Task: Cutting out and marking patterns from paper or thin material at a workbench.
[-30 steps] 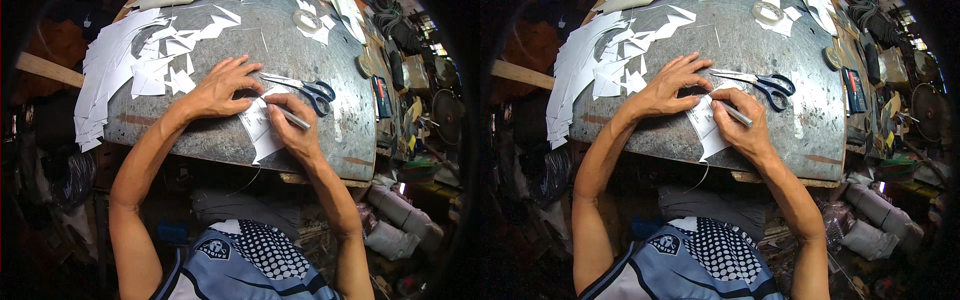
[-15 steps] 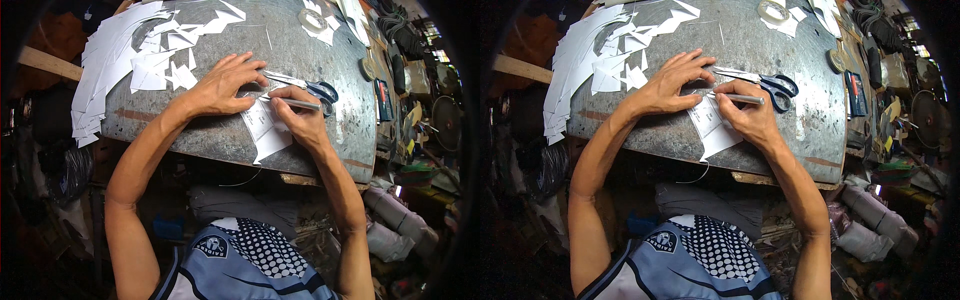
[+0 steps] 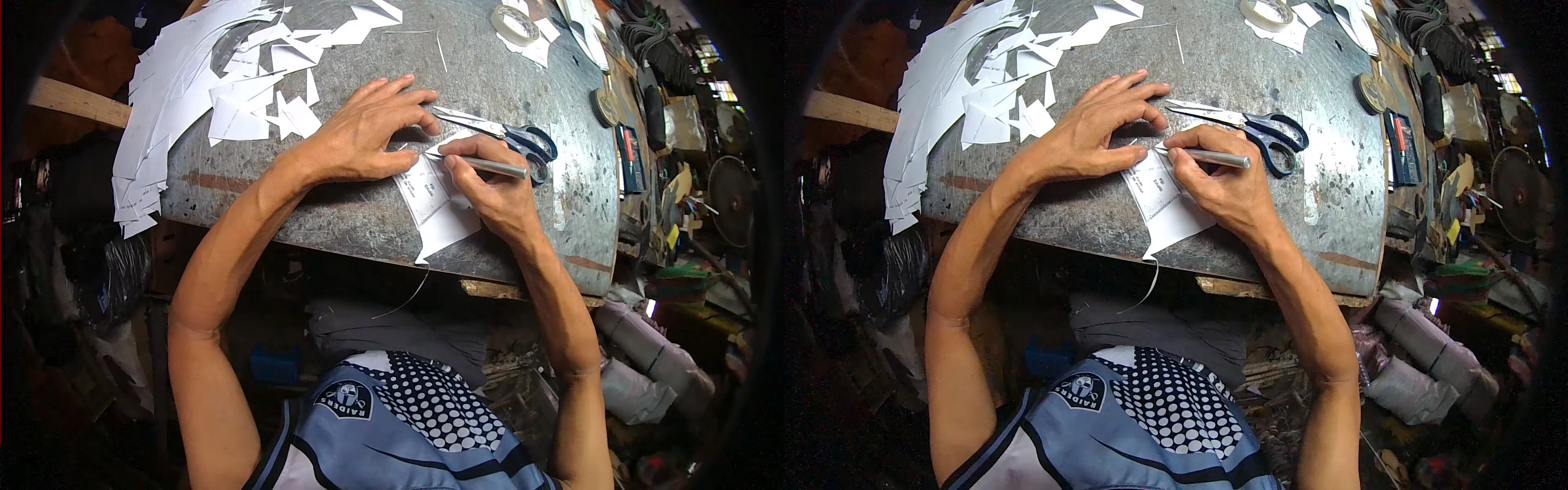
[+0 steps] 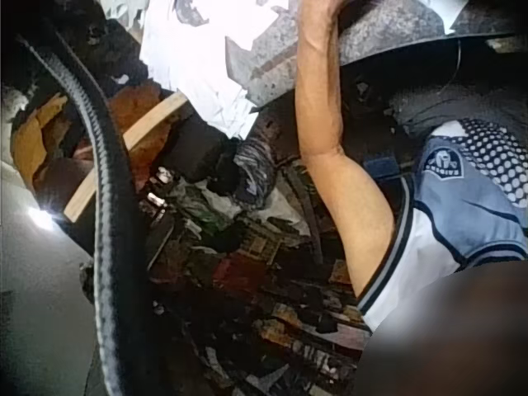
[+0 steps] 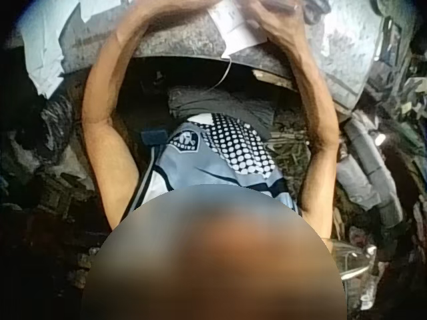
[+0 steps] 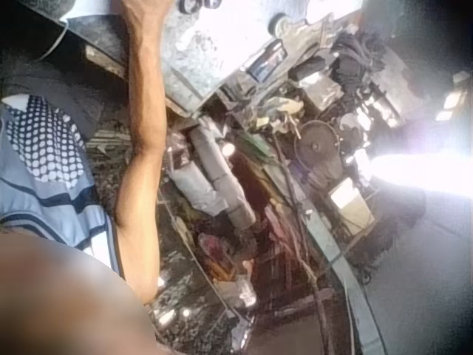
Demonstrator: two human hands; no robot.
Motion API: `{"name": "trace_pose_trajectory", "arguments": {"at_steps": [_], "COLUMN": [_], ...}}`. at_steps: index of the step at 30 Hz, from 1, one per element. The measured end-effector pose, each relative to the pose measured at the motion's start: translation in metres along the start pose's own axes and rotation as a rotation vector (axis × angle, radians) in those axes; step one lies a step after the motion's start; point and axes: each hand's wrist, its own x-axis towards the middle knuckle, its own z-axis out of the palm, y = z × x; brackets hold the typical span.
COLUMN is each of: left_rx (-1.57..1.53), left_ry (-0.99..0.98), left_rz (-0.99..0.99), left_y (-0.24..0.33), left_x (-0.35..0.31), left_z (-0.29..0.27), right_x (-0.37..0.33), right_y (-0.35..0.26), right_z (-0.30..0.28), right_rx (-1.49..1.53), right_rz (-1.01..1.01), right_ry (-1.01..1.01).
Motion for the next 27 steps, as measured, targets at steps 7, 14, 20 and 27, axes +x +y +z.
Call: {"name": "trace_pose_trajectory", "arguments": {"at_steps": [7, 14, 20, 27], "left_rx": [0.011, 0.023, 0.022, 0.023], "left_ry": [-0.001, -0.013, -0.008, -0.018], "left_rz": [0.009, -0.002, -0.010, 0.003], "left_y": [0.0005, 0.0030, 0.0031, 0.0040], "left_x": [-0.0009, -0.0003, -0.0003, 0.0003], "left_z": [-0.0014, -0.0025, -0.0016, -0.0029], "right_x": [0.0009, 0.0007, -0.0004, -0.0003], "right_y": [0.0010, 0.0045, 0.0040, -0.0026], "right_z": [-0.0006, 0.0000, -0.0010, -0.0009], "right_rx": [-0.070, -0.061, 0.008, 0.041], "right_rz": [-0.044, -0.070, -0.003, 0.020], "right_ry": [-0.010, -0.003, -0.003, 0.016]}}
